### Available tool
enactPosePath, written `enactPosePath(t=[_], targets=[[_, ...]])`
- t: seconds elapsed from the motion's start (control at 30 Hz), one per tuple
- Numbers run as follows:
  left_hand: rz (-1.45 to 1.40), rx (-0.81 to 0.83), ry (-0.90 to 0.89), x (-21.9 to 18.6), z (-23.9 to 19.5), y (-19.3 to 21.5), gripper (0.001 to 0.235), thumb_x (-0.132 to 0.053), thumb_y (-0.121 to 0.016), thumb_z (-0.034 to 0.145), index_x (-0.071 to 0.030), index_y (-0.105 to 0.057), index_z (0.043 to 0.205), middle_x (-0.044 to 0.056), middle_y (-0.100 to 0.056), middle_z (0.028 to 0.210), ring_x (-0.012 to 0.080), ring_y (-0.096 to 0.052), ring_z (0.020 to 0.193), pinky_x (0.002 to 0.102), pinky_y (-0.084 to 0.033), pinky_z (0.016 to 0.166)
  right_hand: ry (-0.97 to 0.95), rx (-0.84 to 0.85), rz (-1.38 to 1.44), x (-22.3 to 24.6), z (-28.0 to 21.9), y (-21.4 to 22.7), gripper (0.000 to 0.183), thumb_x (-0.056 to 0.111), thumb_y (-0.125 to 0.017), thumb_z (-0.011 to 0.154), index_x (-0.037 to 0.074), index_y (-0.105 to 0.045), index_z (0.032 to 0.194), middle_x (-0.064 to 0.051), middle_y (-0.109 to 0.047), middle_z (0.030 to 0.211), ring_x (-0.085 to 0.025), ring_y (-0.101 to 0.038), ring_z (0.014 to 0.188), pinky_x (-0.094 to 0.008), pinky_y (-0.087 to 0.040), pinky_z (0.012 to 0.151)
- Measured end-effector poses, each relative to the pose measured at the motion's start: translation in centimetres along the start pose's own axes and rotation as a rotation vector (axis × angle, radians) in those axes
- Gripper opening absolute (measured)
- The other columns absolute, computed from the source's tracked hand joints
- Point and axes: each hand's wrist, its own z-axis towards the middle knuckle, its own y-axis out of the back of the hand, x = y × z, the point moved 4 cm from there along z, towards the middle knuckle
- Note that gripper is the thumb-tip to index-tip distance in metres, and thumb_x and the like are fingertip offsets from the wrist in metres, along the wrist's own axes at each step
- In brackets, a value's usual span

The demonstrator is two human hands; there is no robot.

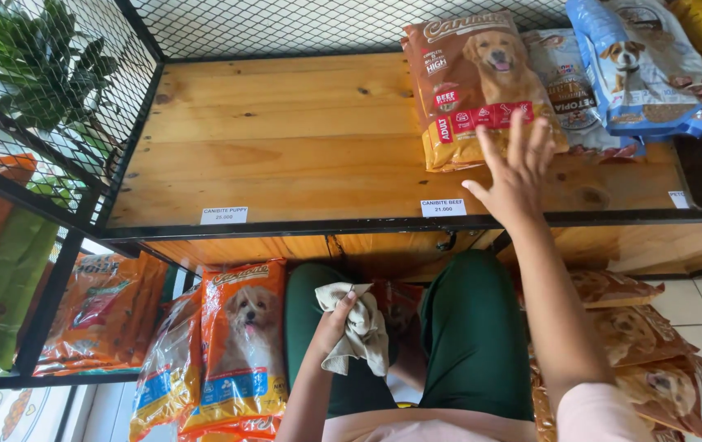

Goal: Wiping down a wooden shelf and bags of pet food with a cloth

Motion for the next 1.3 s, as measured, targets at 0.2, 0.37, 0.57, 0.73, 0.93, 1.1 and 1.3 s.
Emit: enactPosePath(t=[0.2,0.37,0.57,0.73,0.93,1.1,1.3], targets=[[0.349,0.125,0.032,-5.7,-2.0,-4.2,0.095,-0.061,-0.070,0.093,0.009,-0.044,0.151,0.031,-0.045,0.153,0.0382,-0.040,0.146,0.052,-0.028,0.123,0.184,0.058,0.023,-1.3,2.8,-2.9,0.084,0.027,-0.081,0.083,0.030,-0.047,0.160,-0.019,-0.034,0.168,-0.054,-0.023,0.149,-0.078,-0.016,0.111],[0.404,0.137,-0.401,-12.2,1.9,-7.0,0.079,-0.044,-0.078,0.089,0.003,-0.052,0.147,0.033,-0.059,0.137,0.0449,-0.055,0.131,0.058,-0.042,0.112,0.151,0.056,0.000,-0.8,2.6,-2.6,0.090,0.032,-0.083,0.079,0.031,-0.043,0.161,-0.016,-0.031,0.169,-0.052,-0.025,0.149,-0.079,-0.022,0.110],[0.952,-0.414,-1.071,-22.9,10.7,-10.6,0.124,-0.036,-0.105,0.061,-0.009,-0.029,0.155,0.030,-0.026,0.158,0.0541,-0.020,0.151,0.060,-0.039,0.121,0.143,0.023,0.041,-1.4,3.1,-2.8,0.093,0.028,-0.090,0.071,0.027,-0.051,0.155,-0.012,-0.035,0.165,-0.047,-0.028,0.148,-0.074,-0.018,0.108],[1.693,-0.037,-0.803,-17.0,15.3,-14.7,0.041,-0.048,-0.063,0.083,-0.030,-0.072,0.119,-0.001,-0.047,0.147,0.0466,-0.039,0.140,0.060,-0.048,0.098,0.121,0.022,0.054,-1.1,2.9,-3.1,0.098,0.021,-0.093,0.066,0.025,-0.052,0.154,-0.013,-0.035,0.165,-0.048,-0.027,0.147,-0.077,-0.020,0.107],[1.550,-0.173,-0.859,-19.8,18.0,-12.8,0.110,-0.048,-0.083,0.070,-0.022,-0.029,0.162,0.019,-0.027,0.163,0.0456,-0.041,0.142,0.060,-0.051,0.101,0.093,0.038,0.053,-0.6,2.9,-2.9,0.096,0.017,-0.094,0.068,0.025,-0.051,0.154,-0.014,-0.032,0.166,-0.050,-0.025,0.148,-0.080,-0.021,0.106],[1.580,-0.353,-0.673,-20.5,30.7,-11.8,0.077,-0.064,-0.077,0.072,-0.034,-0.054,0.140,0.004,-0.049,0.123,0.0348,-0.057,0.115,0.052,-0.060,0.074,0.083,0.052,0.056,-0.4,2.9,-2.6,0.094,0.018,-0.092,0.068,0.025,-0.053,0.153,-0.014,-0.034,0.165,-0.051,-0.027,0.147,-0.081,-0.022,0.106],[1.032,-0.445,-0.839,-31.9,38.8,-17.2,0.040,-0.041,-0.041,0.096,-0.005,-0.058,0.094,0.017,-0.073,0.087,0.0397,-0.069,0.079,0.053,-0.052,0.072,0.055,0.109,0.040,-0.8,3.2,-2.9,0.084,0.033,-0.085,0.076,0.024,-0.051,0.152,-0.013,-0.031,0.165,-0.050,-0.025,0.148,-0.078,-0.016,0.113]])
